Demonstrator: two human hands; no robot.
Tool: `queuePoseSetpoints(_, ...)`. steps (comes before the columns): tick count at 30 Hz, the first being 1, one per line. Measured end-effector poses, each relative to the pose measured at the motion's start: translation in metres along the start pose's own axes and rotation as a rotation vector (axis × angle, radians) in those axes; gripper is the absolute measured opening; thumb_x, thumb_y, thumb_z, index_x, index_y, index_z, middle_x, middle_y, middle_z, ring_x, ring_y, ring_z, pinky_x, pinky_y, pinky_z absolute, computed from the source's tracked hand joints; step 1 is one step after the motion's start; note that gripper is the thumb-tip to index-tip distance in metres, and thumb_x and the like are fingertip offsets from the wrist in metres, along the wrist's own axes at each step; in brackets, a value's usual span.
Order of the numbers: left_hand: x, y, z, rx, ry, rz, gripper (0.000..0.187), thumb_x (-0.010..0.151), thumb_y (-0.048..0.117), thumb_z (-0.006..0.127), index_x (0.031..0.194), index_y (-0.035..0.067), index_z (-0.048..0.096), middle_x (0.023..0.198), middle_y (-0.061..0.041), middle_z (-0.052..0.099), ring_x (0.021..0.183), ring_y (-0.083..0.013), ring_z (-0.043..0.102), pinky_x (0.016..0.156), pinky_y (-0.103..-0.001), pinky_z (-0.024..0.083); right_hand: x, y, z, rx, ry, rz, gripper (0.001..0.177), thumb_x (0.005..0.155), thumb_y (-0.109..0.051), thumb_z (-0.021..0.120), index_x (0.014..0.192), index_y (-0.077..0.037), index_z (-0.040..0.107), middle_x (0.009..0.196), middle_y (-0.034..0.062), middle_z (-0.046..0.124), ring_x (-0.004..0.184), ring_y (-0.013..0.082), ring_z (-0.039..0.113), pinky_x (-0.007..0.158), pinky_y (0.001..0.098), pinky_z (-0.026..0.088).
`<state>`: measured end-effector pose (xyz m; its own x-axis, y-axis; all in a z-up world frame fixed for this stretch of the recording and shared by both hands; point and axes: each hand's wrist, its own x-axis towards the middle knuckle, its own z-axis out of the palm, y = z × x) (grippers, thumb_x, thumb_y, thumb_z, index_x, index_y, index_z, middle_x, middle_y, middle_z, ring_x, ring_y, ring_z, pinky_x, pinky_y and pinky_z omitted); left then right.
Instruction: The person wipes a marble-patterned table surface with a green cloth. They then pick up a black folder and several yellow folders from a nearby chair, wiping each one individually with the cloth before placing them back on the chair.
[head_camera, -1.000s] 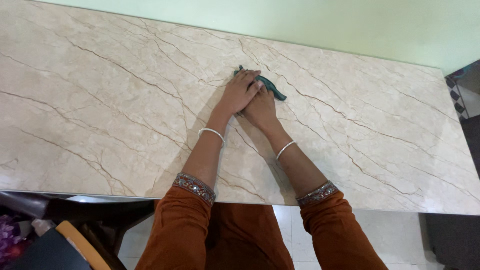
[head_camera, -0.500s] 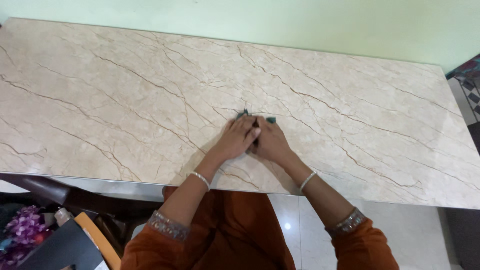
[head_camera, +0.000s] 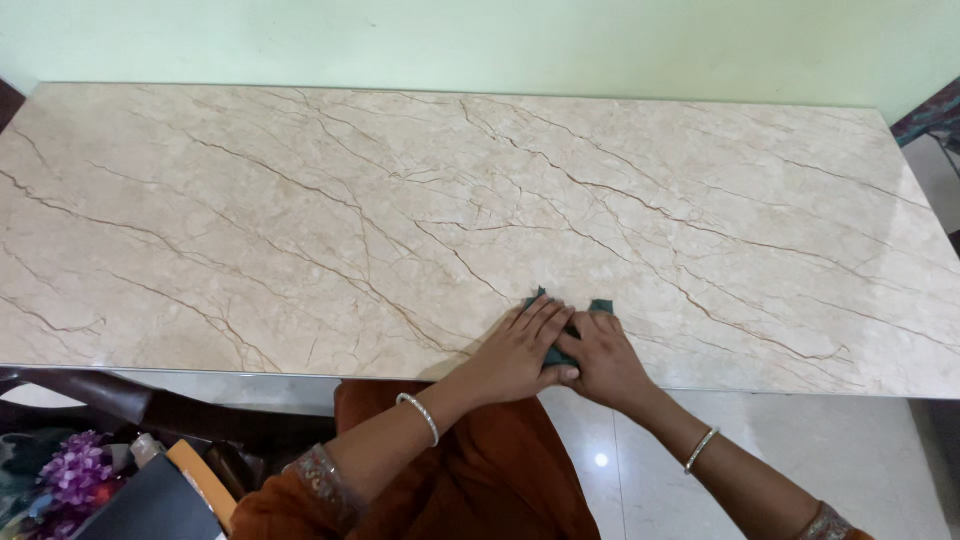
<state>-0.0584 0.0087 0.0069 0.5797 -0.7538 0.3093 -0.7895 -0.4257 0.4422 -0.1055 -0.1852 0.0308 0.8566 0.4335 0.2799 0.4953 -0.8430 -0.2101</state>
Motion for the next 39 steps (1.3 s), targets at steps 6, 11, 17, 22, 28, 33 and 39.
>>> queuePoseSetpoints(6, 0.071, -0.038, 0.017, 0.025, -0.024, -0.049, 0.082, 0.098, 0.063, 0.047, 0.158, 0.009, 0.033, 0.162, -0.018, 0.036, 0.152, -0.0351, 0.028, 0.123, -0.05, 0.018, 0.026, 0.055, 0.0, 0.087, 0.038, 0.098, 0.043, 0.084, -0.016, 0.061, 0.126, -0.004, 0.064, 0.133, 0.0265, 0.051, 0.12, 0.0436, 0.053, 0.105, 0.0509, 0.044)
queuePoseSetpoints(11, 0.137, -0.079, 0.027, 0.037, 0.007, -0.106, 0.079, 0.099, 0.065, 0.043, 0.156, 0.011, 0.036, 0.162, -0.015, 0.036, 0.153, -0.0325, 0.028, 0.123, -0.05, 0.017, 0.066, 0.115, 0.01, -0.028, 0.139, 0.085, 0.042, 0.089, -0.018, 0.059, 0.129, -0.007, 0.064, 0.136, 0.0239, 0.051, 0.123, 0.0391, 0.054, 0.11, 0.0494, 0.043)
queuePoseSetpoints(17, 0.22, -0.132, 0.038, 0.103, 0.094, -0.22, 0.072, 0.1, 0.065, 0.04, 0.151, 0.015, 0.046, 0.162, -0.011, 0.04, 0.153, -0.0302, 0.029, 0.124, -0.051, 0.018, 0.124, 0.177, 0.008, -0.044, 0.136, 0.179, 0.05, 0.091, -0.031, 0.064, 0.135, -0.008, 0.062, 0.132, 0.0187, 0.054, 0.122, 0.0373, 0.055, 0.109, 0.0516, 0.039)
queuePoseSetpoints(22, 0.282, -0.166, 0.042, 0.129, 0.134, -0.319, 0.068, 0.101, 0.063, 0.036, 0.151, 0.018, 0.046, 0.161, -0.009, 0.039, 0.151, -0.0289, 0.029, 0.122, -0.053, 0.017, 0.168, 0.227, 0.011, -0.072, 0.144, 0.272, 0.043, 0.093, -0.03, 0.061, 0.132, -0.012, 0.065, 0.129, 0.0161, 0.055, 0.121, 0.0377, 0.055, 0.108, 0.0523, 0.038)
queuePoseSetpoints(28, 0.34, -0.202, 0.051, 0.238, 0.251, -0.338, 0.059, 0.105, 0.054, 0.035, 0.147, 0.016, 0.051, 0.156, -0.008, 0.047, 0.149, -0.0286, 0.037, 0.12, -0.052, 0.026, 0.208, 0.289, 0.029, -0.158, 0.253, 0.269, 0.036, 0.1, -0.033, 0.058, 0.129, -0.013, 0.066, 0.131, 0.016, 0.056, 0.121, 0.0358, 0.056, 0.108, 0.053, 0.038)
queuePoseSetpoints(33, 0.37, -0.222, 0.056, 0.24, 0.272, -0.259, 0.055, 0.108, 0.045, 0.035, 0.149, 0.011, 0.051, 0.155, -0.007, 0.051, 0.146, -0.0275, 0.043, 0.121, -0.047, 0.032, 0.23, 0.323, 0.031, -0.151, 0.288, 0.35, 0.039, 0.1, -0.033, 0.059, 0.134, -0.014, 0.064, 0.13, 0.0156, 0.057, 0.121, 0.0365, 0.057, 0.107, 0.0533, 0.038)
queuePoseSetpoints(39, 0.384, -0.221, 0.065, 0.281, 0.208, -0.208, 0.057, 0.106, 0.043, 0.036, 0.149, 0.009, 0.048, 0.158, -0.008, 0.046, 0.147, -0.0294, 0.039, 0.12, -0.047, 0.029, 0.23, 0.342, 0.03, -0.218, 0.324, 0.429, 0.049, 0.096, -0.034, 0.061, 0.142, -0.016, 0.059, 0.143, 0.0207, 0.054, 0.133, 0.0398, 0.05, 0.109, 0.0592, 0.032)
